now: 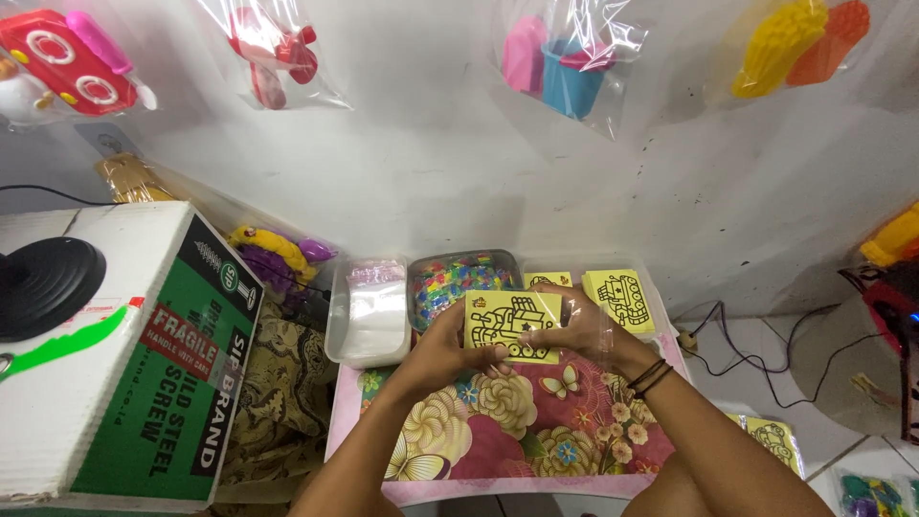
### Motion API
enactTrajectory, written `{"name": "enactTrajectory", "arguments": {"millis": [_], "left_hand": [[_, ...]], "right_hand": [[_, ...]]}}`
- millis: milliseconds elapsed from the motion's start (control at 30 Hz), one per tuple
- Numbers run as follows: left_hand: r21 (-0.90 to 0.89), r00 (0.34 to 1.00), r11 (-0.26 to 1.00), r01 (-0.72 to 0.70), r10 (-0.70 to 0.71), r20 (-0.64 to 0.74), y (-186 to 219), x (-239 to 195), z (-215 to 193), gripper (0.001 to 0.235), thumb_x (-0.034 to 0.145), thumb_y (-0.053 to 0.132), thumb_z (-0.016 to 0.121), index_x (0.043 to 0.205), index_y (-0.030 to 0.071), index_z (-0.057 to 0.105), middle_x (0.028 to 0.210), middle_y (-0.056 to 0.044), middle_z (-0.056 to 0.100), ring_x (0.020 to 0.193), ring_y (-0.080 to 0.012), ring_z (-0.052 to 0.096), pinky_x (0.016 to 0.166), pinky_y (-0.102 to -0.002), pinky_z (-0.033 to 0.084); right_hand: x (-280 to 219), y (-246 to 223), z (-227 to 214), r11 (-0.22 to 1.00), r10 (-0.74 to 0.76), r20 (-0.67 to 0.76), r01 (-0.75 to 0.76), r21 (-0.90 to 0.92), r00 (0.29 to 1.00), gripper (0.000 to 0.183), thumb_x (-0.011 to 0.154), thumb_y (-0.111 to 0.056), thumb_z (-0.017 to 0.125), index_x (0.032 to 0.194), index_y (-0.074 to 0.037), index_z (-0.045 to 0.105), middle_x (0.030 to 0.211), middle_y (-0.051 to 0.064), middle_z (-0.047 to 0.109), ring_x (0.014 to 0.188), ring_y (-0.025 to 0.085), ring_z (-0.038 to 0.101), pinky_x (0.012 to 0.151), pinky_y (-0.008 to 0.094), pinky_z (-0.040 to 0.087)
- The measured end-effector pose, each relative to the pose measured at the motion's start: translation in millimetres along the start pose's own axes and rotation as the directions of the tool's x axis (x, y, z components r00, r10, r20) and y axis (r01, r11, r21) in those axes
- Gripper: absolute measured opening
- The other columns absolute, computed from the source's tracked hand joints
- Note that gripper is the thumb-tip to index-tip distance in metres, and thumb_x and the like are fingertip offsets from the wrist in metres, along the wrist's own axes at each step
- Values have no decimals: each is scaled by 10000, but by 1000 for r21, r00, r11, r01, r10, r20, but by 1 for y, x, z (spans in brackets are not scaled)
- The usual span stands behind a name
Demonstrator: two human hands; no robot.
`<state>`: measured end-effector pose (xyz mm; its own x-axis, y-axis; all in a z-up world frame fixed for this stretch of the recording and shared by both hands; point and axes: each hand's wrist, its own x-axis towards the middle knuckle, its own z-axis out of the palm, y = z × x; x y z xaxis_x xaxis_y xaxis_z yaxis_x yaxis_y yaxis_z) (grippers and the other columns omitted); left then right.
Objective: The person places small colorful plastic pieces into a clear plastic bag, then inserts a yellow paper cutout with a tank design into the bag. They seal the bag and place it on the floor among other similar packages.
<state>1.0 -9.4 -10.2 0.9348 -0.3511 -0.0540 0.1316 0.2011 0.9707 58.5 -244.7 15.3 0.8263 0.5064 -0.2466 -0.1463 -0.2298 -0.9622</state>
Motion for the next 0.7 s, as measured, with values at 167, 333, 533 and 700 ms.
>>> {"name": "enactTrajectory", "arguments": {"millis": [167,333,533,700], "left_hand": [[-18,1000,1000,13,-13,-5,4,-2,5,634,837,-91,748,1399,-67,457,970,-255,703,778,-322,772,678,-375,682],[-34,999,999,43,-43,-9,10,-4,8,562,861,-56,743,1356,-74,475,977,-242,707,787,-313,772,702,-383,679],[-50,996,996,71,-74,-57,11,-4,9,496,869,-70,720,1312,-78,497,977,-225,710,791,-332,774,697,-387,681],[-67,995,996,60,-66,-81,16,-5,7,448,879,-60,713,1273,-79,501,978,-263,712,809,-376,770,692,-428,682]], "right_hand": [[-3,-9,1,998,16,-20,-18,-62,1000,836,674,-236,932,1371,26,551,1286,357,586,1230,501,583,1037,538,524],[5,5,-13,998,20,4,-20,-61,1000,633,664,-172,938,1218,-9,681,1126,265,715,1072,378,675,927,462,590],[9,13,-17,997,-70,22,70,23,997,431,669,-154,939,1008,21,740,903,195,763,851,279,700,744,407,629],[-8,-19,-15,994,-81,-77,86,63,994,292,779,-144,860,964,58,758,839,234,720,771,343,688,685,428,616]]}}
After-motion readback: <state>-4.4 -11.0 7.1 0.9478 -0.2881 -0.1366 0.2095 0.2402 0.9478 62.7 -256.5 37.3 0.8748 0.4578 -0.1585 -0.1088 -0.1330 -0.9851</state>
